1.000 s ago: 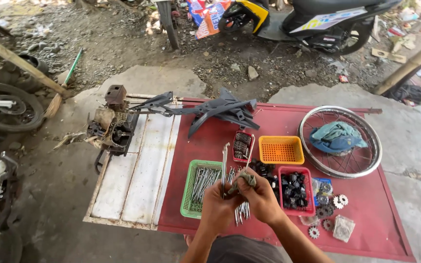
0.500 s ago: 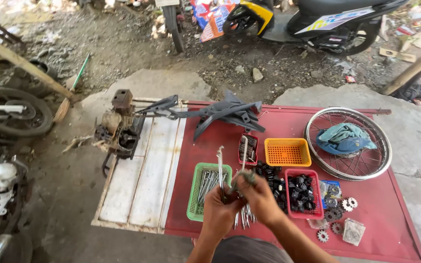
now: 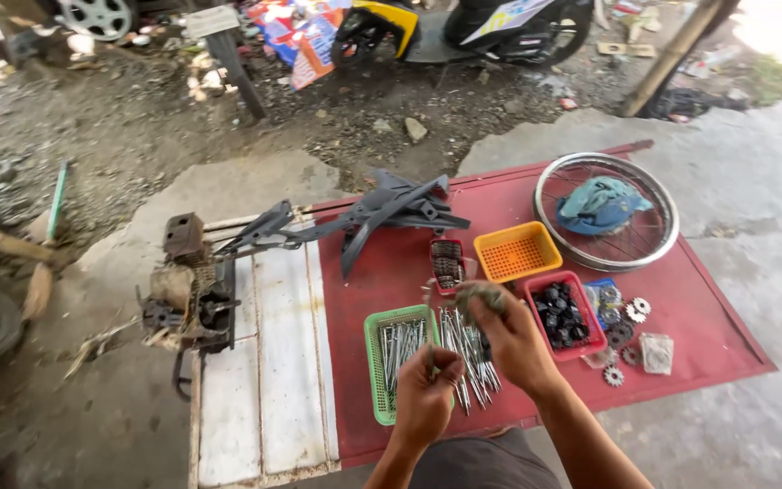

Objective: The person stands at a red table outdoors and repeatedly wipes metal tools, including wrenches and bolts, with a cloth. They pick up tools from a green basket and the table surface, wipe them, and place them back down.

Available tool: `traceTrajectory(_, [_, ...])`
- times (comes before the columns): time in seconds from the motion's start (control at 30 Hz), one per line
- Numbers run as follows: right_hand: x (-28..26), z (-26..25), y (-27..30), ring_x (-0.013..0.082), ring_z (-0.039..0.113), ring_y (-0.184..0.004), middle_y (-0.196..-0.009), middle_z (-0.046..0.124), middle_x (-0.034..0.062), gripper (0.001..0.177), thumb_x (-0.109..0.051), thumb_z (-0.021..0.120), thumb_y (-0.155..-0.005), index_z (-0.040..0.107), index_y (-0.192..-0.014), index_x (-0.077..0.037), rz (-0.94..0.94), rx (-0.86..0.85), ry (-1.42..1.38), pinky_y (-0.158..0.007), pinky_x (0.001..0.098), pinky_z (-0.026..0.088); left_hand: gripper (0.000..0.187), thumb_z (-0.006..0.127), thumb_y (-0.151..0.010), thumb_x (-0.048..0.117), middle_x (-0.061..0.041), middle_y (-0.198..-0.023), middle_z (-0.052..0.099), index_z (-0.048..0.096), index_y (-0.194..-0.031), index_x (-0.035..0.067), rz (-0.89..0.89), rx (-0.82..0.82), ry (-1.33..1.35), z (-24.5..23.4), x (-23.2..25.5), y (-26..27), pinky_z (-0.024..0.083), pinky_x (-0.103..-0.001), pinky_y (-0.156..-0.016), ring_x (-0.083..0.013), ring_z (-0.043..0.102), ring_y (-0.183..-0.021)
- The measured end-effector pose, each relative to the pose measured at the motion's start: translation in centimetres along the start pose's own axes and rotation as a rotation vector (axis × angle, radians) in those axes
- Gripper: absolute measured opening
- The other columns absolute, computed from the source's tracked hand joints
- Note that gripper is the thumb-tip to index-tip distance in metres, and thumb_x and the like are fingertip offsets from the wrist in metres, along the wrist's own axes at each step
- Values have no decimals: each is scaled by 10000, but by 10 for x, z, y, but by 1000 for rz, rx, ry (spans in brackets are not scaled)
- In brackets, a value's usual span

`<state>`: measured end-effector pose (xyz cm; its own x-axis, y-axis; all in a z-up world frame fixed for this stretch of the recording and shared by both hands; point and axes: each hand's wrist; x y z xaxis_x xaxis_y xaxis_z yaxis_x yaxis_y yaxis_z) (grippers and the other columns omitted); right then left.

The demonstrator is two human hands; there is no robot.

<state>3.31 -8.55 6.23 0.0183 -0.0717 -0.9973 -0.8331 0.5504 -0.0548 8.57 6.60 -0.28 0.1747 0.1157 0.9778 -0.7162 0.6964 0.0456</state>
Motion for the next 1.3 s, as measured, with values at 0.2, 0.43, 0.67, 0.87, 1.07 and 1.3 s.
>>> traceTrajectory(0.2, [9, 7, 35, 141, 569, -747, -891, 671, 78, 391, 102, 554, -857, 738, -1182, -15, 242, 159, -1, -640, 250, 486, 58, 720, -918, 25, -23, -755, 618, 681, -879, 6, -25, 63, -68, -16, 16, -13, 431, -252, -579, -96, 474, -632])
traceTrajectory(0.43, [34, 14, 44, 125, 603, -656, -760, 716, 78, 129, -10, 721, -905, 766, -1017, 36, 214, 99, -23, -561, 249, 504, 75, 742, -918, 37, -77, -799, 713, 693, -916, -20, -65, 118, -23, 6, 15, 5, 530, -241, -564, -101, 616, -629])
traceTrajectory(0.67, [35, -13, 35, 123, 593, -641, -749, 713, 73, 111, -9, 739, -863, 763, -967, 21, 261, -89, 16, -559, 253, 498, 63, 727, -912, 9, -63, -732, 692, 665, -899, 1, -60, 239, -133, 34, 11, 16, 431, -239, -459, -82, 523, -557])
traceTrajectory(0.87, [56, -36, 28, 119, 502, -574, -709, 640, 43, 84, -87, 692, -921, 722, -956, -16, 306, -128, 145, -472, 265, 404, 200, 674, -958, 153, -59, -860, 691, 713, -1078, -1, -220, 335, -69, 43, -15, 23, 475, -263, -624, -107, 580, -697])
traceTrajectory(1.07, [165, -28, 62, 232, 602, -571, -655, 679, 181, 160, -62, 736, -873, 748, -998, 37, 581, -164, 115, -551, 351, 544, 383, 392, -1124, 245, -56, -678, 535, 694, -1062, 18, -408, 481, 116, 24, -102, 52, 368, -235, -432, -95, 417, -476])
traceTrajectory(1.3, [284, 0, 112, 237, 660, -594, -725, 700, 195, 166, -86, 725, -851, 764, -963, 30, 894, -56, 149, -560, 347, 582, 395, 407, -1119, 300, 7, -605, 407, 706, -1113, 43, -719, 518, 134, -6, -163, 83, 320, -243, -366, -89, 353, -408])
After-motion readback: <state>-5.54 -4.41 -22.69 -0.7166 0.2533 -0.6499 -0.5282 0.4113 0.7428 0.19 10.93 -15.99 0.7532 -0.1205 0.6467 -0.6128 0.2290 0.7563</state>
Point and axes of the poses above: each hand's wrist, its own y-axis away from the middle knuckle, its own z-axis out of the palm, x = y × z
